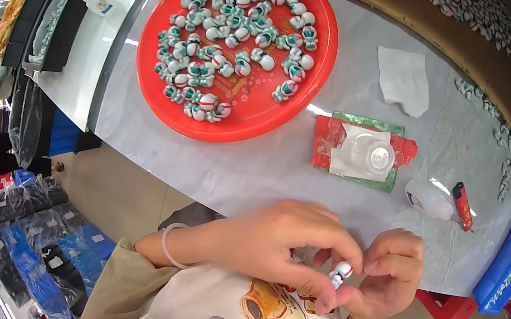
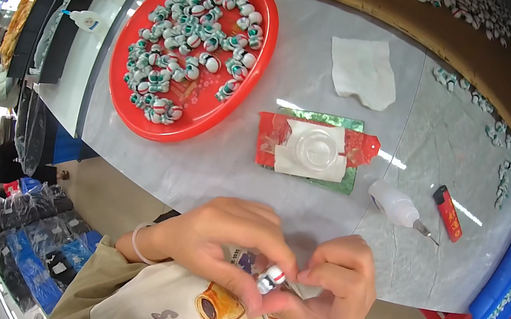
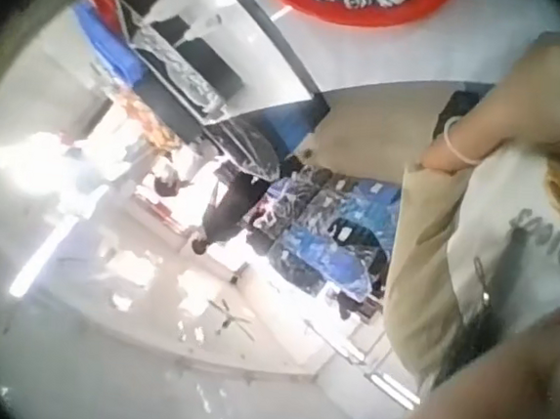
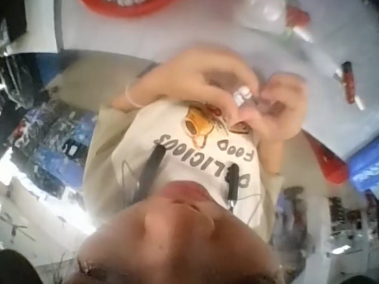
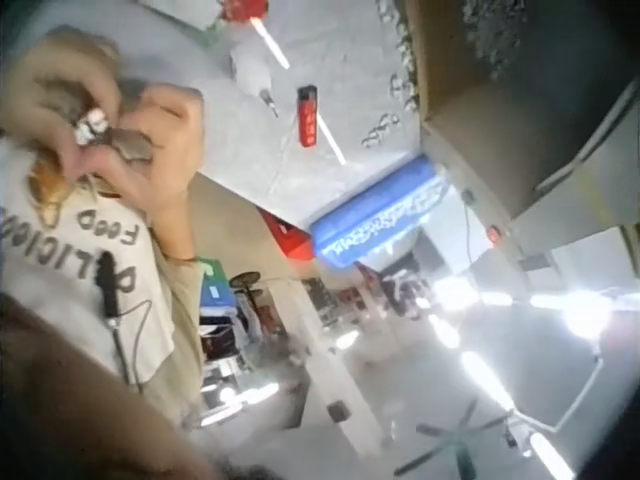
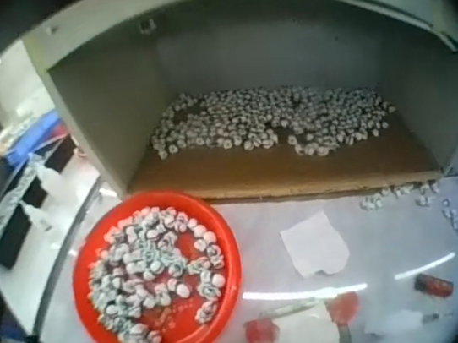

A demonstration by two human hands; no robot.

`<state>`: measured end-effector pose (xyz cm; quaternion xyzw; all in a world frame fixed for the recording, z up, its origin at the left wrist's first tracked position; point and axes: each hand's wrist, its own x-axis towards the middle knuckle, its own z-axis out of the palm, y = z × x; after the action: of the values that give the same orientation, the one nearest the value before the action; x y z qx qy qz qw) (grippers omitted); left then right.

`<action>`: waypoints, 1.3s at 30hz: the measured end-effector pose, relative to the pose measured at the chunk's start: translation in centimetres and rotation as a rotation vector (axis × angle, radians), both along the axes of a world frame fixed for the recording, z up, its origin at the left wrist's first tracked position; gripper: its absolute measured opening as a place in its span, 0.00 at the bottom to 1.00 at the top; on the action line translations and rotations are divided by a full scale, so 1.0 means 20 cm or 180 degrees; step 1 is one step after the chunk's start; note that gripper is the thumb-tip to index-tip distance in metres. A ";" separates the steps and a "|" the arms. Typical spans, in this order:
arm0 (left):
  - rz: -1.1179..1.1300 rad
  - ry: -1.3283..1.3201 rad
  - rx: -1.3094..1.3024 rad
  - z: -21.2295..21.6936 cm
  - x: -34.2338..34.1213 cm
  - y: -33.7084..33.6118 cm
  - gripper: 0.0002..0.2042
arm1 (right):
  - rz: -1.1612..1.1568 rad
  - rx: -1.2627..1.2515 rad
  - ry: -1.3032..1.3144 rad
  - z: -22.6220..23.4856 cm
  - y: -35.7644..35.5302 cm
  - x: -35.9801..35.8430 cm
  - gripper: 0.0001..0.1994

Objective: Assembling small plastic components by applying glue and joining pieces together at a workbench.

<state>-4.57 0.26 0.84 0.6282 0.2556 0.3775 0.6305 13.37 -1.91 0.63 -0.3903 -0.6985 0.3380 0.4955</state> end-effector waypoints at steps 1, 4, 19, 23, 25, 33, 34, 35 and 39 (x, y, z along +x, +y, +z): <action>-0.0035 0.0097 -0.0112 0.03 -0.03 0.00 0.18 | -0.0009 -0.0084 0.0037 0.00 0.00 -0.01 0.26; 0.0839 0.0637 0.0636 0.12 -0.16 0.08 0.17 | -0.0179 -0.0241 0.0020 0.00 -0.01 0.02 0.27; 0.1763 0.3936 0.1756 0.28 -0.36 0.31 0.12 | -0.0367 -0.0574 0.0024 -0.03 -0.01 0.11 0.17; 0.1634 0.3845 0.1699 0.41 -0.36 0.49 0.08 | -0.0295 -0.0473 0.0111 -0.03 0.00 0.12 0.13; 0.1418 0.3335 0.1866 0.43 -0.35 0.71 0.07 | -0.0304 -0.0462 0.0115 -0.02 0.00 0.13 0.13; 0.1641 0.4317 0.2734 0.05 -0.33 1.62 0.28 | -0.0293 -0.0650 0.0358 -0.01 0.01 0.12 0.07; 0.1607 0.4264 0.2769 -0.02 -0.26 1.68 0.28 | -0.0355 -0.0640 0.0340 -0.01 0.02 0.13 0.07; 0.1860 0.4317 0.2652 -0.06 -0.20 1.71 0.30 | -0.0295 -0.0648 0.0356 -0.01 0.02 0.13 0.07; 0.2371 0.4466 0.2428 -0.11 -0.05 1.86 0.32 | -0.0204 -0.0791 0.0325 0.00 0.04 0.14 0.07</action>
<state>-5.65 37.46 -1.42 0.7587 0.6287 0.1453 -0.0887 16.26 -1.11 0.70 -0.4531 -0.6122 0.4253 0.4888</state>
